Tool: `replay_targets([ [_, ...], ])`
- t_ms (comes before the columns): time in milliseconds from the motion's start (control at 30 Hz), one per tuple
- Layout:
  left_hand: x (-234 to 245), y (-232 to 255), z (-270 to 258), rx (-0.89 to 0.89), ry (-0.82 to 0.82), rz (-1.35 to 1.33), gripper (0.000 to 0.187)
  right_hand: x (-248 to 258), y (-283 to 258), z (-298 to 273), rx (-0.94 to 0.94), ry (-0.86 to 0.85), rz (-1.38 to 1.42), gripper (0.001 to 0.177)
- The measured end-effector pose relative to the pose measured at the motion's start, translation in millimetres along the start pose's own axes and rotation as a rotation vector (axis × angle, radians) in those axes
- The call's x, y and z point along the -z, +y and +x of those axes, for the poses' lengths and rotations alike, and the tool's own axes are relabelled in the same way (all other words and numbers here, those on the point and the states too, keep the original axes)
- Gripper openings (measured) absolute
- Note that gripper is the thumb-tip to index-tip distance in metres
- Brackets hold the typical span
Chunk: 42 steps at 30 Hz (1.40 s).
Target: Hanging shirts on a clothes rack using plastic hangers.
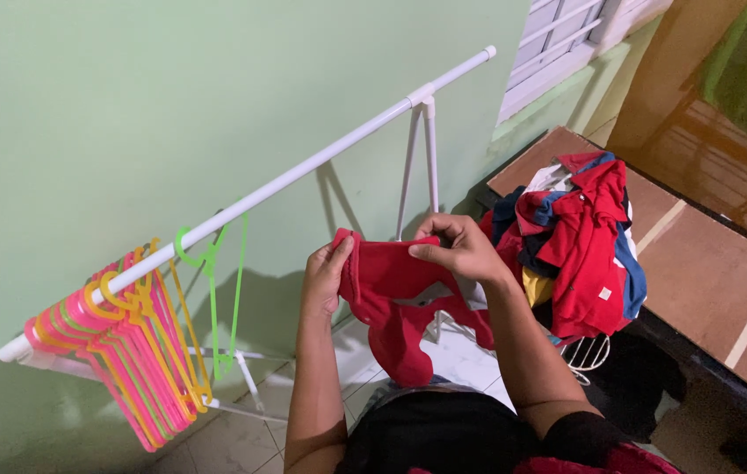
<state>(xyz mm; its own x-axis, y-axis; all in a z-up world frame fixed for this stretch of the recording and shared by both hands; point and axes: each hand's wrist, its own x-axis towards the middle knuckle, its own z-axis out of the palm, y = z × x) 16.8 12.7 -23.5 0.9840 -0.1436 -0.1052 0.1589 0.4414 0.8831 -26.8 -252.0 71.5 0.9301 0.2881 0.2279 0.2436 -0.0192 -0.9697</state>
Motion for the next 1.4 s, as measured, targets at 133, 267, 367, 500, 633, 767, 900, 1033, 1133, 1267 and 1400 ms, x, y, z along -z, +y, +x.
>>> replay_targets([
  [133,1.1,-0.5,3.7,-0.025,0.019,-0.045,0.021,1.2,5.4,2.0,0.027,-0.011,-0.014,0.010],
  [267,5.8,0.2,4.8,-0.113,0.063,-0.102,0.020,-3.0,3.8,4.8,-0.018,-0.005,-0.029,0.010],
  [367,5.8,3.4,3.5,-0.178,0.095,-0.157,0.020,-7.5,-3.5,6.0,-0.018,-0.014,-0.096,0.010],
  [500,3.9,5.8,3.4,-0.241,0.161,-0.253,0.020,-9.5,-7.7,8.3,-0.005,-0.002,-0.215,0.018],
  [633,-1.3,12.0,-0.4,-0.268,0.193,-0.265,0.020,-8.8,-21.4,10.0,-0.061,0.049,-0.404,0.023],
  [767,9.6,5.0,2.5,-0.332,0.216,-0.108,0.021,-3.3,-7.5,11.4,-0.130,0.038,-0.449,0.025],
  [900,1.7,16.3,-2.8,-0.423,0.392,0.438,0.028,-8.3,2.8,12.6,0.034,0.028,-0.134,0.018],
  [1033,-31.9,50.9,-33.3,-0.719,0.402,0.836,0.047,-24.2,-1.7,13.6,0.015,-0.034,-0.165,0.016],
  [1133,-38.4,54.9,-41.1,-0.811,-0.049,0.866,0.061,-31.4,-9.5,14.8,-0.059,-0.123,-0.172,0.015],
  [1267,-41.4,38.9,-37.7,-0.388,-0.460,0.753,0.048,-21.9,-6.4,17.2,0.004,-0.209,-0.197,0.015],
  [1400,-35.3,22.0,-28.2,-0.208,-0.428,0.707,0.025,-5.8,-10.4,16.4,0.072,-0.290,-0.146,0.014],
])
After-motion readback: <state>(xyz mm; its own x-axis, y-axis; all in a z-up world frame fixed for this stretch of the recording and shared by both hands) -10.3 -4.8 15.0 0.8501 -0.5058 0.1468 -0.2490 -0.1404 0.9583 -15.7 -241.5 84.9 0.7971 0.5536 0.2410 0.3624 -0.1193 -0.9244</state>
